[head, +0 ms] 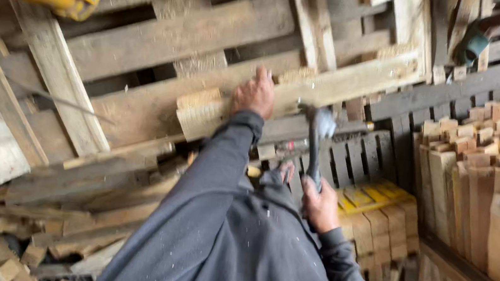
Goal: The person places small wooden blocks on a wooden pallet, then positions a long plank over them. Using a hammer, they drive nails into the plank to secure it. They repeat this process with additional blocks and planks, arranging the blocks in a yellow bin and on the pallet.
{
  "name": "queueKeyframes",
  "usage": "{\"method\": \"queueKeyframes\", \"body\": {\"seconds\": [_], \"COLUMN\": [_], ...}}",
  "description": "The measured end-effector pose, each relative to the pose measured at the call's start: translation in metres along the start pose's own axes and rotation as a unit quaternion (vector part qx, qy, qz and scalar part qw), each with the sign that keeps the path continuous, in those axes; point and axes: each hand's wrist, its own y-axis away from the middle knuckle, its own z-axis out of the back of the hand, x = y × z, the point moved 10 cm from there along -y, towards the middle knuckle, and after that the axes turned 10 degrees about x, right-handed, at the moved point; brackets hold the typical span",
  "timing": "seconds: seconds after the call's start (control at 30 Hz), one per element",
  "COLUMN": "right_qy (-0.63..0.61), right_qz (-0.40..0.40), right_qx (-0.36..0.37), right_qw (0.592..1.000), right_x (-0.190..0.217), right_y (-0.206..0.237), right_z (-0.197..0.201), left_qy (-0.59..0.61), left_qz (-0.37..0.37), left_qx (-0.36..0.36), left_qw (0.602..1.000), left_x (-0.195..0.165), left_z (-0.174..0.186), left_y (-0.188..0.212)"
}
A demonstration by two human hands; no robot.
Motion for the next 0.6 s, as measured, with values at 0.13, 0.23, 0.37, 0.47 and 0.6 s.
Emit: {"method": "queueKeyframes", "body": {"seconds": [0.13,0.23,0.37,0.47,0.6], "right_qy": [0.045,-0.051,0.019,0.058,-0.074], "right_qz": [0.187,0.521,0.534,-0.064,-0.027], "right_qx": [-0.132,0.151,-0.014,-0.020,-0.050], "right_qw": [0.972,0.839,0.845,0.996,0.996], "right_x": [0.103,0.197,0.136,-0.028,-0.068], "right_y": [0.041,0.061,0.039,-0.022,-0.008], "right_z": [0.092,0.097,0.052,0.010,0.012], "left_qy": [0.028,0.028,0.050,0.031,0.021], "left_qz": [-0.016,-0.041,0.007,-0.013,-0.041], "left_qx": [-0.014,-0.043,0.047,-0.014,-0.054], "left_qw": [0.999,0.998,0.998,0.999,0.997], "left_x": [-0.003,-0.010,0.001,0.000,-0.006], "left_z": [0.004,0.010,-0.007,0.009,0.015], "left_y": [-0.002,0.003,0.003,0.001,-0.001]}}
